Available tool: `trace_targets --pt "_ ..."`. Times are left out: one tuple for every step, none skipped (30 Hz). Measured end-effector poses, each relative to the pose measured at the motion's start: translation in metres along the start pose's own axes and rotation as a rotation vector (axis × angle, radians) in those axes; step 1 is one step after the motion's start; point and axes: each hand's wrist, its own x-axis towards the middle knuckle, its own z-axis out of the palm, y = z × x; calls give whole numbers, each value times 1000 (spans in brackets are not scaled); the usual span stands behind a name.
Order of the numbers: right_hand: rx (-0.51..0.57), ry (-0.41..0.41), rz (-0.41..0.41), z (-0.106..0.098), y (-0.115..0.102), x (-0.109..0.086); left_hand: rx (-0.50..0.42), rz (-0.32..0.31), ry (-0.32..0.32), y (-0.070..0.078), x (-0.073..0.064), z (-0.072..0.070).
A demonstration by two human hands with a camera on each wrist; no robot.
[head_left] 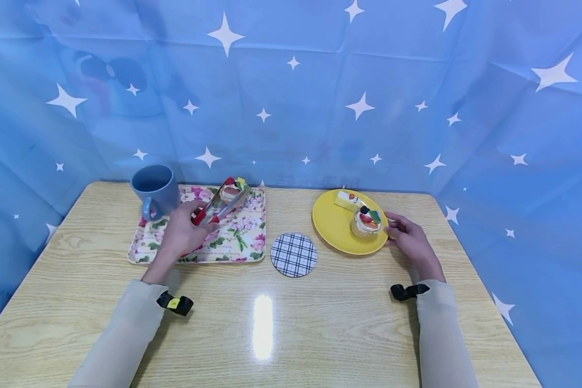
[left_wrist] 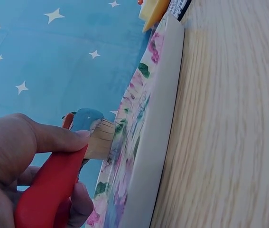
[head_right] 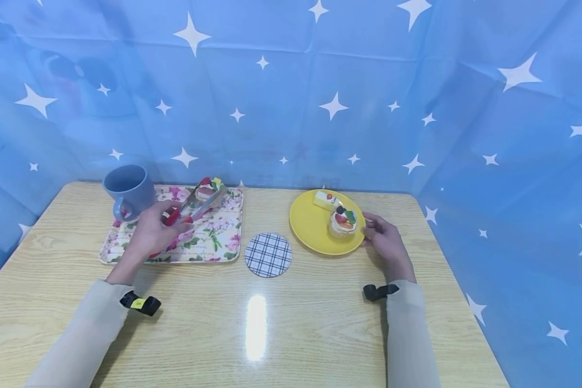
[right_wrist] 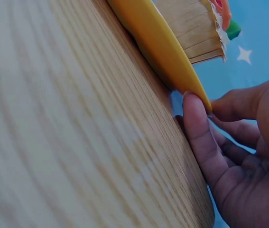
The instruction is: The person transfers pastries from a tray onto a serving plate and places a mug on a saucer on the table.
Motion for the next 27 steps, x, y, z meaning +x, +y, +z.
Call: trace_targets --pt "0 -1 -2 0 0 0 -5 -1 -2 0 0 0" --pt "-1 -1 -4 0 0 0 -10 -2 -4 1 0 0" --pt "-3 -2 -5 0 0 0 -14 -3 -6 1 -1 0" --pt "-4 -2 -7 0 0 0 -16 -6 -10 1 -1 1" --pt "-4 -2 -8 0 0 0 -16 -7 -12 2 -1 1" --pt "-4 -2 -9 0 0 0 -18 -9 -17 2 0 1" --pt "-4 -1 -9 0 0 0 -17 -11 -19 2 0 1" --pt "-4 0 -9 0 0 0 -18 -13 -23 3 0 2" --pt "-4 1 -9 0 0 0 -18 -14 -25 3 0 2" --pt "-3 2 -7 0 0 0 -16 -13 -27 4 0 2" --pt "-3 2 -5 0 -1 0 -16 -11 -28 4 0 3" --pt "-2 3 -3 0 -1 -1 -15 -10 -28 5 0 3" --pt "-1 3 0 0 -1 -1 -14 -5 -25 5 -1 4" --pt "0 3 3 0 -1 -1 -14 1 -22 5 -1 4" --pt "0 3 6 0 -1 -1 -12 11 -18 5 -1 5" --pt "1 3 9 0 -1 -1 -13 22 -15 5 -1 6" --pt "1 3 11 0 -1 -1 -16 32 -13 6 -1 6" --pt "2 2 9 0 -1 -1 -19 42 -10 6 -1 7" --pt "1 1 8 0 -1 -1 -21 53 -8 7 -2 8" --pt "1 0 6 0 -1 -1 -26 63 -9 8 -2 8" --pt "2 0 4 0 -1 -1 -31 71 -9 9 -2 8" --pt "2 0 1 0 -1 -1 -34 78 -10 10 -2 9" --pt "2 0 -1 0 -1 -1 -37 82 -10 11 -3 9" --pt "2 0 -3 0 -1 -1 -40 86 -10 12 -3 9" --pt "2 0 -2 0 -1 -1 -44 91 -11 13 -3 9" --pt "2 1 0 0 -1 -1 -48 94 -13 14 -4 10" --pt "0 2 1 0 -1 -1 -49 98 -14 15 -4 10"
